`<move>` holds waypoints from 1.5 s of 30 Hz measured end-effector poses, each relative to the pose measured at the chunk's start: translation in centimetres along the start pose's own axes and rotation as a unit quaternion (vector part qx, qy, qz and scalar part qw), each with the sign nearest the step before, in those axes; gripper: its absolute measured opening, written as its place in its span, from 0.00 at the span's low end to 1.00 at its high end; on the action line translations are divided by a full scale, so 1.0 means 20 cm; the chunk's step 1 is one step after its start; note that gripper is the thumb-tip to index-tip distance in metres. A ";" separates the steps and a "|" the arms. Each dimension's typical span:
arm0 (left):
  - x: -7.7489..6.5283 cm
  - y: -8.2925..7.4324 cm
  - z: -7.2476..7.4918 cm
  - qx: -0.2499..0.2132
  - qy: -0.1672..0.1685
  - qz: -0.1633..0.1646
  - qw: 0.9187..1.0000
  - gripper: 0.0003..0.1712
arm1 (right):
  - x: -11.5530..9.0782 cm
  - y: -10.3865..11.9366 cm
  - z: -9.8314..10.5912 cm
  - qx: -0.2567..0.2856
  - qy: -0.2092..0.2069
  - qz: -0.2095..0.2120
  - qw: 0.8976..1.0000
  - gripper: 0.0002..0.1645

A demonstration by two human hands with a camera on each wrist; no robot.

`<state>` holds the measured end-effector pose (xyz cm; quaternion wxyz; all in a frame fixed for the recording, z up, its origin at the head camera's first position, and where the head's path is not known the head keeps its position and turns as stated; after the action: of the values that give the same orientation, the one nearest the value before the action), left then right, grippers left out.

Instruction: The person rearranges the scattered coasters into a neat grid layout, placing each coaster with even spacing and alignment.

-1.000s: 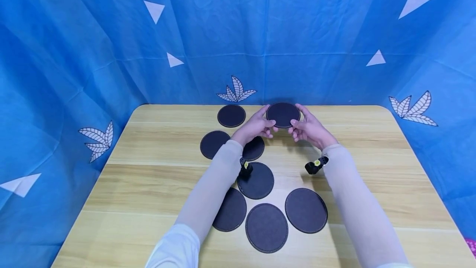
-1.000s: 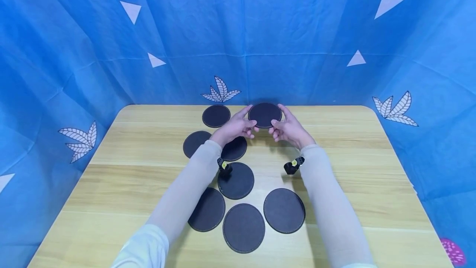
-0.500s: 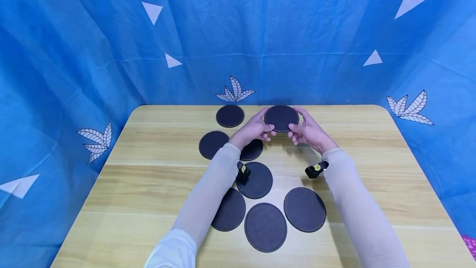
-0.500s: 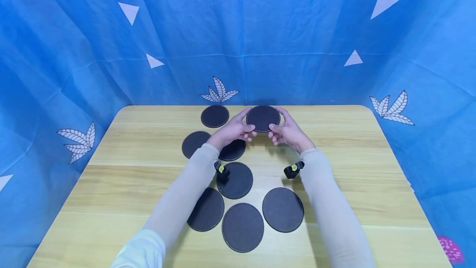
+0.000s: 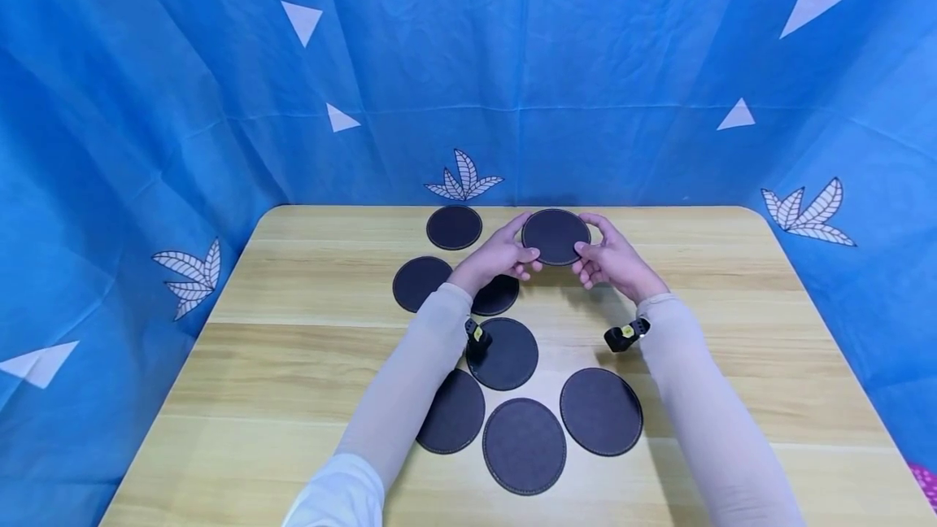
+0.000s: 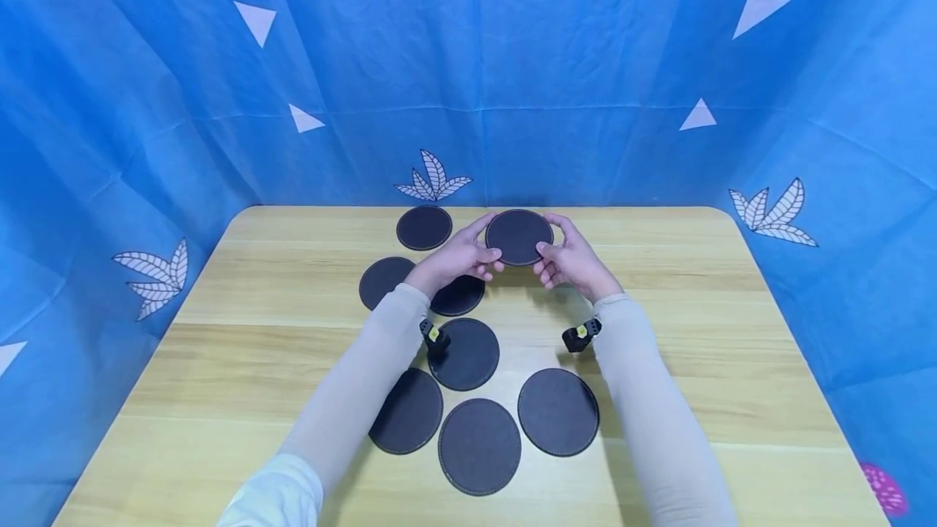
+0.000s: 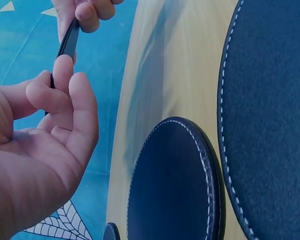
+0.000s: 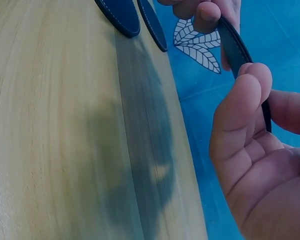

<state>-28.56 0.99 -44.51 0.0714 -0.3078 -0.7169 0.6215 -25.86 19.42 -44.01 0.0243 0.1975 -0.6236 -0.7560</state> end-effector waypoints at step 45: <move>-0.09 0.08 0.00 0.120 -0.012 0.098 0.988 0.46 | -0.06 -0.12 -0.06 -0.070 0.005 -0.072 0.995 0.34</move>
<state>-26.67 0.05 -45.50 0.0377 -0.3584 -0.6041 0.7108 -23.88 19.12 -46.13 -0.0128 0.2435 -0.5533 -0.7965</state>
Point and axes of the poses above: each hand's wrist, its own x-axis towards the middle knuckle, its own z-axis out of the back of the hand, y = z × x, the point moved 6 cm from there along x, towards the middle knuckle, and after that the axes turned 11 degrees about -x, right-handed, at the moved point
